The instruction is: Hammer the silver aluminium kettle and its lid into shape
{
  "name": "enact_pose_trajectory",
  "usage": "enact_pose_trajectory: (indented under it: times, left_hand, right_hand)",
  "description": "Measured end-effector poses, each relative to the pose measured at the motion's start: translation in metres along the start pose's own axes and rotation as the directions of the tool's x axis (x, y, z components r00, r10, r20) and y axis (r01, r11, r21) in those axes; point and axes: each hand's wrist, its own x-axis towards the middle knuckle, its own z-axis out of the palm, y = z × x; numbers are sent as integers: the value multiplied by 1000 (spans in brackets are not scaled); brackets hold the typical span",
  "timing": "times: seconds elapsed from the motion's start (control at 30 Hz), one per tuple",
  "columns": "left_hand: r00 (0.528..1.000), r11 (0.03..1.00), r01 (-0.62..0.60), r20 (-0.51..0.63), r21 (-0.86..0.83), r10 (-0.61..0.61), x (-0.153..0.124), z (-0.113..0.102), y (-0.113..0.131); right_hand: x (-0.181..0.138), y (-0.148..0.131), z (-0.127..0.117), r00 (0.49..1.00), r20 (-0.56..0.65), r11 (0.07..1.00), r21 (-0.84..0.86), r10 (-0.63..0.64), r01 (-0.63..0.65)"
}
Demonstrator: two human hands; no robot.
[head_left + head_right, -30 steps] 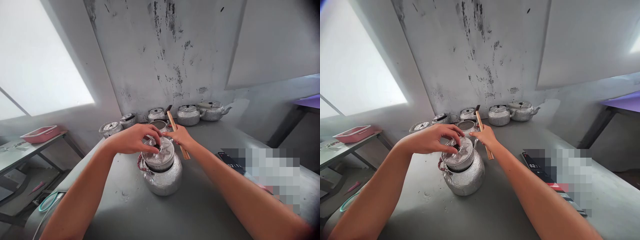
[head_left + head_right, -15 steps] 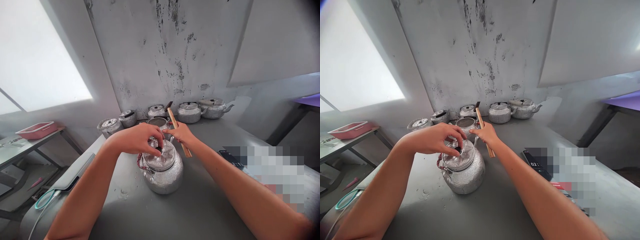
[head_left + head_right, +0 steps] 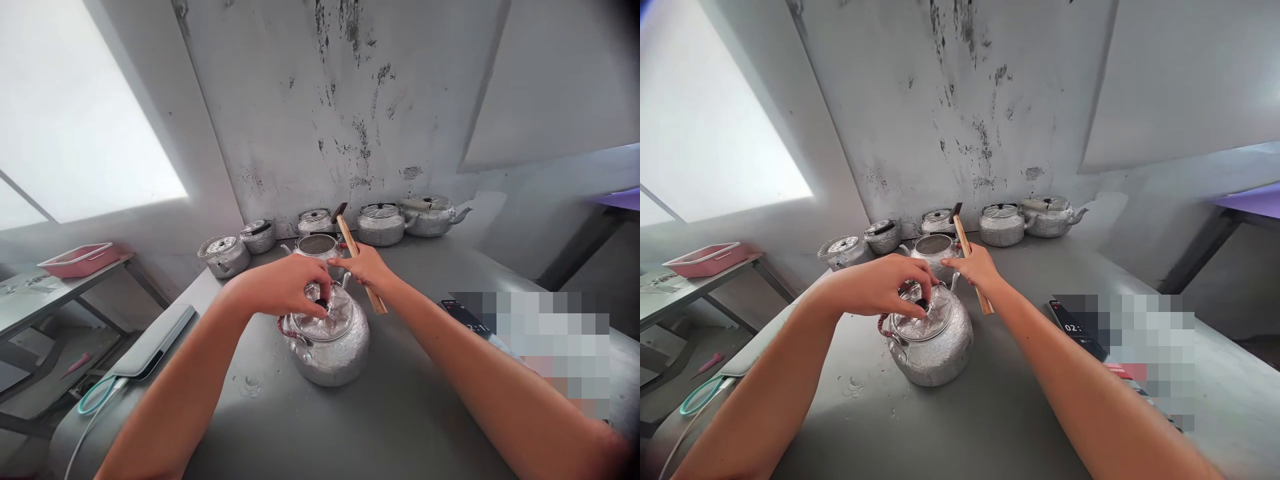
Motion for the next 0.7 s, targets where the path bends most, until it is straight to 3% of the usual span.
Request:
enact_pose_trajectory:
  times: [0.13,0.3,0.43,0.7]
  left_hand:
    - [1000,1000,0,-13,-5,0,-5,0,5]
    - [988,988,152,24,14,-152,-14,6,15]
    - [981,979,192,6,64,-193,-14,13,19]
    - [982,981,188,-27,48,-187,-8,16,12]
  right_hand:
    - [-7,-12,-5,1000,-16,1000,9,6,-6]
    - [-31,-45,-29,1000,5,1000,-4,3,-3]
    - [-58,-61,-44,996,50,997,-12,73,-72]
    - [-96,-31,-40,953,218,960,136,211,-243]
